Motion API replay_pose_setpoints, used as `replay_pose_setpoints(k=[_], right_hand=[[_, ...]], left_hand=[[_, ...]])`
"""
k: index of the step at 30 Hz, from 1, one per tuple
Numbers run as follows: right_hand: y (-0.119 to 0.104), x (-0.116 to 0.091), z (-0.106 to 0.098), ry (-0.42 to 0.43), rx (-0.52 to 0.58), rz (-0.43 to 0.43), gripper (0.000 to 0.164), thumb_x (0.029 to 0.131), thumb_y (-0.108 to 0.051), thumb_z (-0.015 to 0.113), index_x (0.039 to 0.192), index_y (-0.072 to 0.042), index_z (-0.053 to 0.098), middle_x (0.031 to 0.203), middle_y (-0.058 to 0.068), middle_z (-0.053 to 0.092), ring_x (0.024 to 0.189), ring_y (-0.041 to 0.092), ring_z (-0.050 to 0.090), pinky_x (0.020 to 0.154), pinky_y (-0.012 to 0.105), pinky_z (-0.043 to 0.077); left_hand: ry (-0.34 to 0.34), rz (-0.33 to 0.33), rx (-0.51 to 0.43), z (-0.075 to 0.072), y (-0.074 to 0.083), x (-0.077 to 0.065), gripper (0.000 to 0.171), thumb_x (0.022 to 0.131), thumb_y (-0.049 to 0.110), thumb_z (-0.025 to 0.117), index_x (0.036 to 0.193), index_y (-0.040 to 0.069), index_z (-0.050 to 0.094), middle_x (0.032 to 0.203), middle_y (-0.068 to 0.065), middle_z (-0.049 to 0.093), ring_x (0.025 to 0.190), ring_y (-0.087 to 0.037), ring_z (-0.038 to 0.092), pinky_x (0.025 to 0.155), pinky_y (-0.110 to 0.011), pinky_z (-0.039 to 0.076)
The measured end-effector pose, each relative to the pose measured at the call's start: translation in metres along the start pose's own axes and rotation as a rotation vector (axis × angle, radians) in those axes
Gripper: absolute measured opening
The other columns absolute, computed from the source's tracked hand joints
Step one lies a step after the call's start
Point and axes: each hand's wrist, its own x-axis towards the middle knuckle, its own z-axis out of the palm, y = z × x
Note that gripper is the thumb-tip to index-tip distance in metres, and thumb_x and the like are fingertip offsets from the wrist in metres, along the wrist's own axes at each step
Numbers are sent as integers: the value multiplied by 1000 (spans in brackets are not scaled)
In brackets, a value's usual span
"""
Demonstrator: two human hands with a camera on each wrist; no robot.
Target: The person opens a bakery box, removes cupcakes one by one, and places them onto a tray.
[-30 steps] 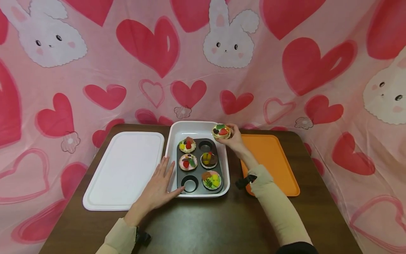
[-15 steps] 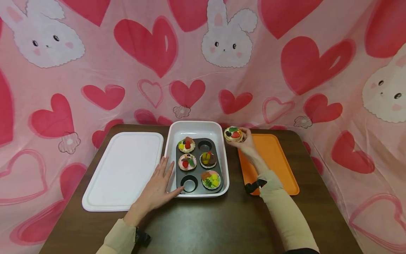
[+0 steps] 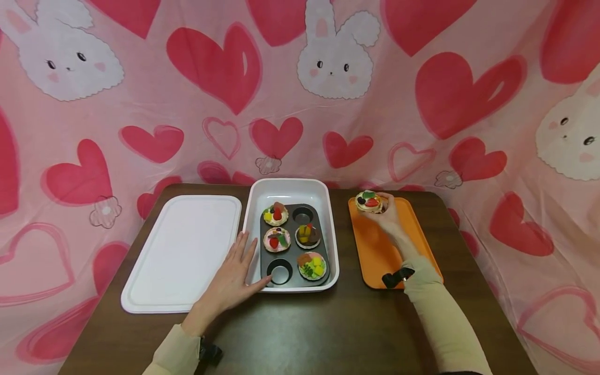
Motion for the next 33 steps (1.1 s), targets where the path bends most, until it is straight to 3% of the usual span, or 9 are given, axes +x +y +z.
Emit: replay_pose_setpoints(k=[3,6,11,18,25,33], right_hand=[[4,5,-12,22,-30,21,81,99,-4,79,160,-3,25,159,16,44,134,17,50,98,4,49],[7,9,-23,51,-44,47,83,101,-8,78,162,-6,23,158,12,44,136,16,50,113,12,48],[12,15,-38,137,-64,58,82,99,-2,78,161,1,24,161,19,42,142,24,50,130,32,43],[26,21,-54,187,-126,72,84,97,4,75,160,7,20,168,36,41,152,39,45,124,35,42],[34,29,-62,195,-159,68,87,96,5,75,161,8,17,168,39,37,155,45,43,136,53,33],[40,34,-61,224,-157,99,86,96,9,74,160,8,17,170,40,32,161,50,37,138,54,28]], left_hand=[[2,4,0,0,0,0,110,91,70,71,174,10,31,187,-16,13,174,-41,12,133,-66,29],[7,7,5,-1,0,-1,110,91,70,70,174,10,31,187,-16,13,174,-41,12,133,-65,29],[22,8,47,-1,0,-1,110,91,71,69,174,10,30,187,-15,14,174,-40,13,133,-64,31],[28,10,77,0,0,-2,111,91,74,67,174,10,31,186,-15,16,174,-40,16,133,-63,32],[31,8,83,0,0,-1,112,90,74,68,174,10,31,186,-14,16,174,-39,15,133,-62,31],[19,4,82,0,1,1,111,91,72,69,173,7,32,185,-18,18,173,-42,18,134,-62,31]])
